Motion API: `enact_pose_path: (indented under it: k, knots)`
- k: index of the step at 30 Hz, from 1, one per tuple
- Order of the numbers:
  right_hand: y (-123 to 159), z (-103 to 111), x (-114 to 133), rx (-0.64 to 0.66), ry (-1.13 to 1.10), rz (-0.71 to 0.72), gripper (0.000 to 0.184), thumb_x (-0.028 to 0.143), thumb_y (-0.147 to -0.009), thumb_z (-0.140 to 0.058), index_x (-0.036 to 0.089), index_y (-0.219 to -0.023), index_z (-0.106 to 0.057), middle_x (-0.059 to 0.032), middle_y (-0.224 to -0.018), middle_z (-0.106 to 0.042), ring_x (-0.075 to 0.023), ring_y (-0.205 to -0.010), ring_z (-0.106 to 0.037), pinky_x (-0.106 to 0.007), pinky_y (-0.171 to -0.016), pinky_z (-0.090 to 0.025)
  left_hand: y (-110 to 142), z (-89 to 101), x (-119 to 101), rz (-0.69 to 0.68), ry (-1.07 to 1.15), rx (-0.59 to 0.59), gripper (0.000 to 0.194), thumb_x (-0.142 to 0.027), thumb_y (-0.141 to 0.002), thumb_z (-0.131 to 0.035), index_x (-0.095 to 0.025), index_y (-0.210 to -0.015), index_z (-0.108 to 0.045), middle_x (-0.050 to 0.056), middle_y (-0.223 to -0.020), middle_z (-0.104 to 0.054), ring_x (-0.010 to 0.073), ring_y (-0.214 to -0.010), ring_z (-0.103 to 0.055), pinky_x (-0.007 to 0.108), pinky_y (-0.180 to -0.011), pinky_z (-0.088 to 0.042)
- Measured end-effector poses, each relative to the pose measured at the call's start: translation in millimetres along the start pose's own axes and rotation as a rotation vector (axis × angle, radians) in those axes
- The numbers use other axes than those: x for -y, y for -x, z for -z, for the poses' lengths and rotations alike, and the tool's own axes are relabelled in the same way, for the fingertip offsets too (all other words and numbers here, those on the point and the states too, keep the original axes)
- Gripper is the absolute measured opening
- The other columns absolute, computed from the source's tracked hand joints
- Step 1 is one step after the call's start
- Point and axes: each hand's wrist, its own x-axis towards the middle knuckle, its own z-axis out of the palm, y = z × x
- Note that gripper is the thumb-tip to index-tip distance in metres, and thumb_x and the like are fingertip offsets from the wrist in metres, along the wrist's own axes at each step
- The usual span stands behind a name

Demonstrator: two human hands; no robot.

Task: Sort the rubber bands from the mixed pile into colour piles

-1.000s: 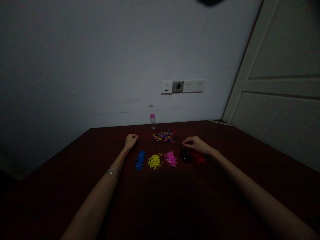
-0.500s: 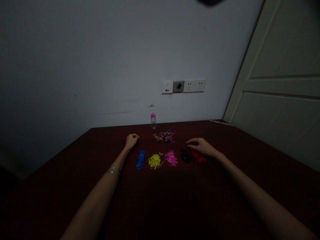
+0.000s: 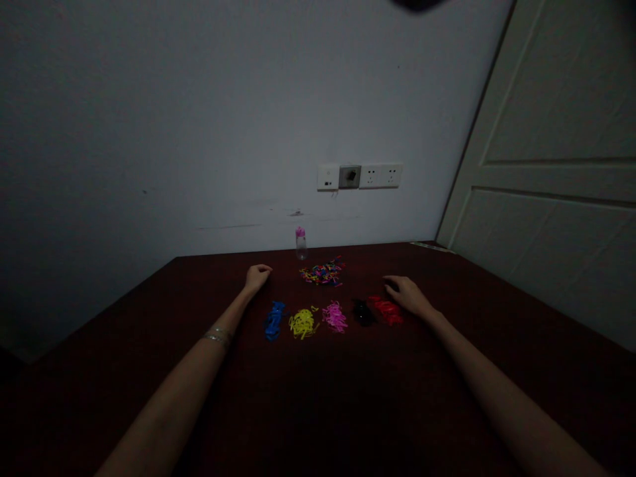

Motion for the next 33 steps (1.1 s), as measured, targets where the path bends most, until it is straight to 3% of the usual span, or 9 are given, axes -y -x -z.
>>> enact_pose_path:
  k: [5,12,19,33]
  knots:
    - [0.0,2.3,2.6,0.014,0.016,0.025,0.035,0.027,-0.083,-0.042,0.015,-0.109,-0.062,-0.0107,-0.111,-0.063,-0.0225,-0.104,-0.056,-0.036,-0.092,-0.042,15.7,-16.7,-27.8,-0.265,-0.091,0.166,0.024,-0.015,-0.063,-0.053,-0.013,-0.081,-0.068,0.004,-0.076,-0.066,0.0138,-0.07,-0.059,0.022,-0.066,-0.044]
    - [0.9,3.5,5.2,0.015,0.045,0.043,0.032,0.025,-0.083,-0.042,0.016,-0.104,-0.064,-0.0097,-0.111,-0.063,-0.0223,-0.106,-0.055,-0.035,-0.093,-0.041,38.4,-47.7,-53.9,-0.493,-0.261,0.378,0.021,-0.022,-0.068,-0.056,-0.016,-0.085,-0.067,0.003,-0.079,-0.064,0.0137,-0.072,-0.057,0.022,-0.066,-0.043]
    - [0.5,4.6,7.3,0.033,0.056,0.032,0.033,0.025,-0.083,-0.041,0.016,-0.106,-0.064,-0.01,-0.115,-0.061,-0.0218,-0.108,-0.054,-0.035,-0.094,-0.04,46.1,-50.1,-65.3,-0.454,-0.438,0.371,0.015,-0.023,-0.073,-0.055,-0.021,-0.081,-0.067,0.004,-0.087,-0.065,0.0177,-0.081,-0.058,0.023,-0.068,-0.041]
    - [-0.4,3.0,6.4,0.046,0.069,0.004,0.033,0.027,-0.083,-0.041,0.018,-0.106,-0.063,-0.009,-0.116,-0.061,-0.021,-0.108,-0.053,-0.035,-0.094,-0.039,42.7,-52.5,-74.9,-0.387,-0.405,0.351,0.012,-0.02,-0.07,-0.057,-0.019,-0.077,-0.067,0.005,-0.084,-0.066,0.0177,-0.08,-0.058,0.023,-0.068,-0.041]
